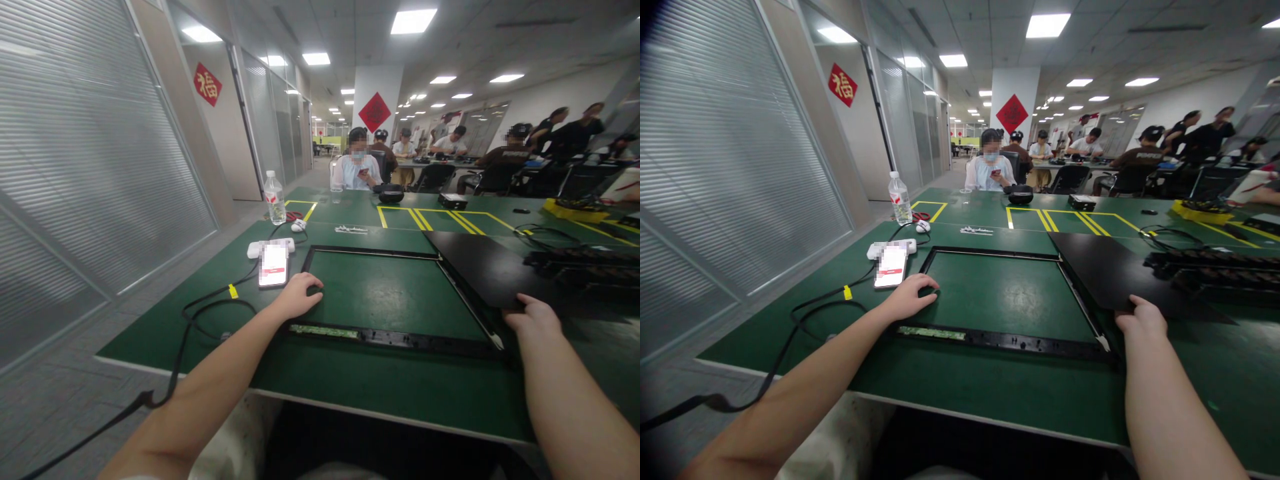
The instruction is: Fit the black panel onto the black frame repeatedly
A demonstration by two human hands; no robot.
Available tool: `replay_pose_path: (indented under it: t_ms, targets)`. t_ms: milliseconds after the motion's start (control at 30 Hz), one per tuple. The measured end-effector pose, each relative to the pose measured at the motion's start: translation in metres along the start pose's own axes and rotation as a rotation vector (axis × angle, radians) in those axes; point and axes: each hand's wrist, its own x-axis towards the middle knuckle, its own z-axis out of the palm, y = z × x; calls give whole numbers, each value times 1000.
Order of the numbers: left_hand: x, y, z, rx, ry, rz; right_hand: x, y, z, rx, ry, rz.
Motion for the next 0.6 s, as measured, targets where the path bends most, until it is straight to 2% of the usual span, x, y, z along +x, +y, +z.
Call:
replay_pose_path:
  t_ms: [267,600]
  targets:
    - [0,-1,2,16,-4,1,-1,0,1,16,-5,-12]
    - [-1,-2,2,-2,12,16,-21,-1,11,92,-91,-91]
